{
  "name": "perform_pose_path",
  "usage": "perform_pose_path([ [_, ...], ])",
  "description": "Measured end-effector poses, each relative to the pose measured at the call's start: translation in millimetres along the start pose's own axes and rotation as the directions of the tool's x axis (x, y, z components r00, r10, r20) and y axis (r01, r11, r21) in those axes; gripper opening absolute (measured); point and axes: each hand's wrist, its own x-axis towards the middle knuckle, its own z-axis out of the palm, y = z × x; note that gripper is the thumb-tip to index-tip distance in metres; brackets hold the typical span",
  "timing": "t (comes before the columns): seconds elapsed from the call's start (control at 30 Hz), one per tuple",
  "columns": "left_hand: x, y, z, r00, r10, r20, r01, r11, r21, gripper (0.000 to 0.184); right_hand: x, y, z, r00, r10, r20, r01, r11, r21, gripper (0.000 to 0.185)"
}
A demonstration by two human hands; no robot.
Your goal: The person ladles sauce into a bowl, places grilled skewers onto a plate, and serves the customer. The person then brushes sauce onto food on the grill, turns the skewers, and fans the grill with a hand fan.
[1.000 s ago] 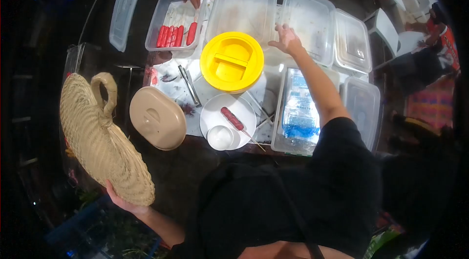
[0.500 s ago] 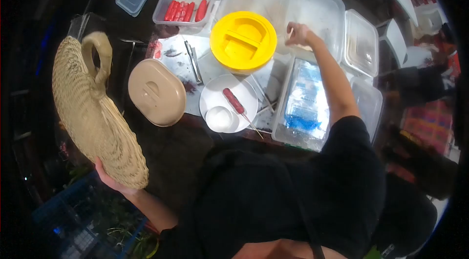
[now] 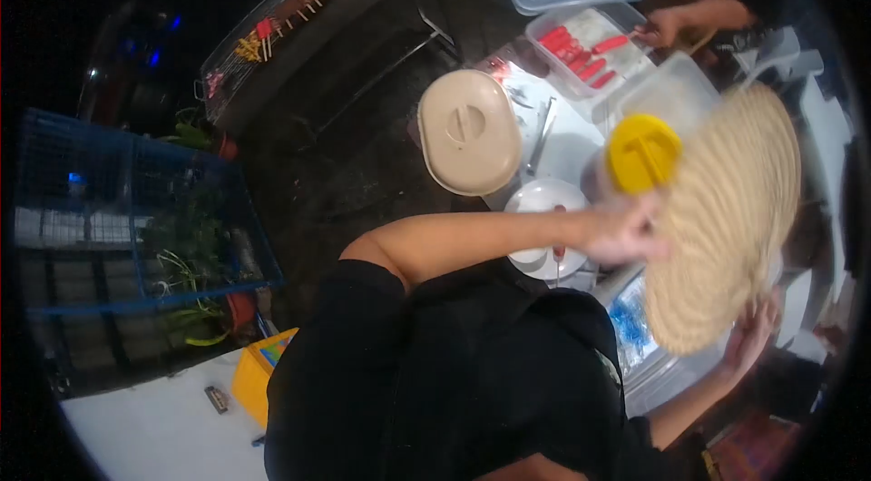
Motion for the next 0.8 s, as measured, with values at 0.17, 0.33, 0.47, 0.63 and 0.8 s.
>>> perform_pose_path([
  [0.17, -64, 10, -12, 0.883, -0.04, 0.468, 0.019, 0.999, 0.05, 0.053, -61, 53, -107, 0.972, 0.131, -0.198, -0.139, 0.99, -0.028, 0.039],
  [0.33, -187, -36, -77, 0.915, -0.237, 0.326, 0.291, 0.948, -0.127, 0.046, -99, 87, -112, 0.897, 0.232, -0.376, -0.348, 0.896, -0.277, 0.056],
  [0.47, -316, -42, -119, 0.891, -0.373, 0.26, 0.394, 0.918, -0.033, 0.049, -92, 64, -16, 0.678, -0.631, -0.379, -0.496, -0.011, -0.868, 0.082],
  [0.63, -477, -31, -190, 0.814, -0.574, 0.087, 0.578, 0.816, -0.018, 0.057, -137, 12, 325, 0.948, -0.296, 0.119, 0.31, 0.762, -0.568, 0.049],
  [0.8, -624, -25, -273, 0.779, -0.627, -0.024, 0.626, 0.779, -0.022, 0.06, -192, 69, 616, 0.734, -0.06, 0.677, 0.299, 0.923, -0.243, 0.032],
])
